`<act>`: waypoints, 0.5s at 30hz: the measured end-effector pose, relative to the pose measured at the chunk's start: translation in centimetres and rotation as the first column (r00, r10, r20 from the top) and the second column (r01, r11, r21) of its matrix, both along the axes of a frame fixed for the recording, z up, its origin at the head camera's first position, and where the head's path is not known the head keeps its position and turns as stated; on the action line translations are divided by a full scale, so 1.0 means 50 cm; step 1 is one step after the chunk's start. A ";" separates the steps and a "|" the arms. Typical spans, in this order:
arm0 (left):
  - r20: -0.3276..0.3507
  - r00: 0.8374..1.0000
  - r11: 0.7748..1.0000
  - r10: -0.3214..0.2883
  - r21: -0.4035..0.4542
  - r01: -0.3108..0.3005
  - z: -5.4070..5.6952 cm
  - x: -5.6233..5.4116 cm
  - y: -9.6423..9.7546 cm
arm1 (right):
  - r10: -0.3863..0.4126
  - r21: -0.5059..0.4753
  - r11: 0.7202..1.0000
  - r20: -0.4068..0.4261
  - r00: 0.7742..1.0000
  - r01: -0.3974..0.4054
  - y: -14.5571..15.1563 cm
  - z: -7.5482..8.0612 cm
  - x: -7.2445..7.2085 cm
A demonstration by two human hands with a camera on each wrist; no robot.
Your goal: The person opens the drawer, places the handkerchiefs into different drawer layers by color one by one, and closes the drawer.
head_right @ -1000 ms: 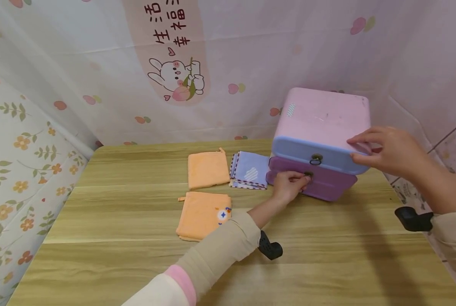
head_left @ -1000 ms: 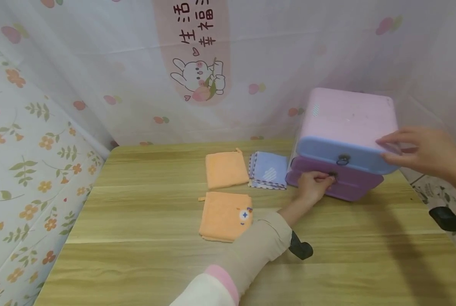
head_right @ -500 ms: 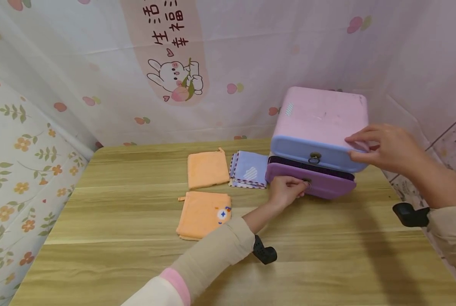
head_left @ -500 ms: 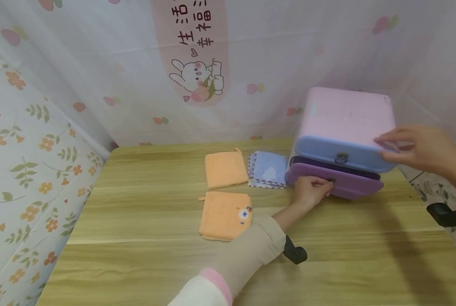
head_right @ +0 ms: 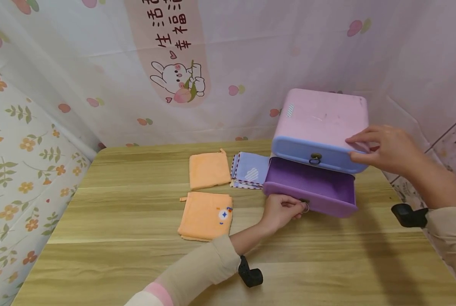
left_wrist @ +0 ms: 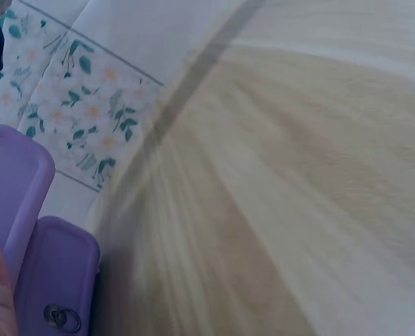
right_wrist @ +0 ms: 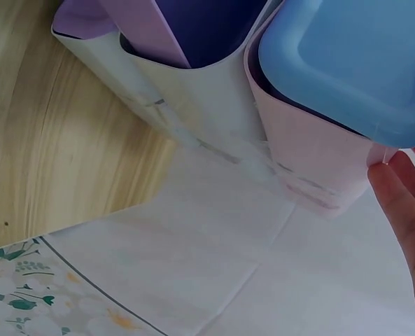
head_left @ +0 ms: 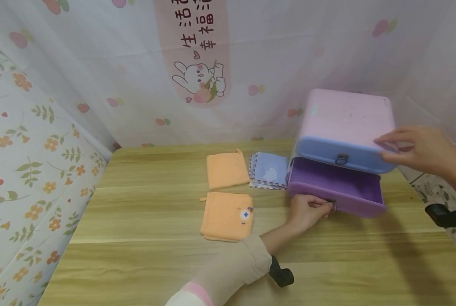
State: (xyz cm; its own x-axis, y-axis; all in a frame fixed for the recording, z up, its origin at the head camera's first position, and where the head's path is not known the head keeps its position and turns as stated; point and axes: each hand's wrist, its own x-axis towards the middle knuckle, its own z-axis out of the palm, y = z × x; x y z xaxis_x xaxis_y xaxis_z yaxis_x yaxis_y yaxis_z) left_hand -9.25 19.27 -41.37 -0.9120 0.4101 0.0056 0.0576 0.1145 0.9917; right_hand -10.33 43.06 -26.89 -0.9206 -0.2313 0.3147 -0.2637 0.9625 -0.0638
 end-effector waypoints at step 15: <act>0.096 0.989 0.992 -0.110 0.071 0.103 -0.009 0.061 -0.051 | -0.031 -0.015 0.999 0.026 0.999 0.031 -0.004 0.002 0.002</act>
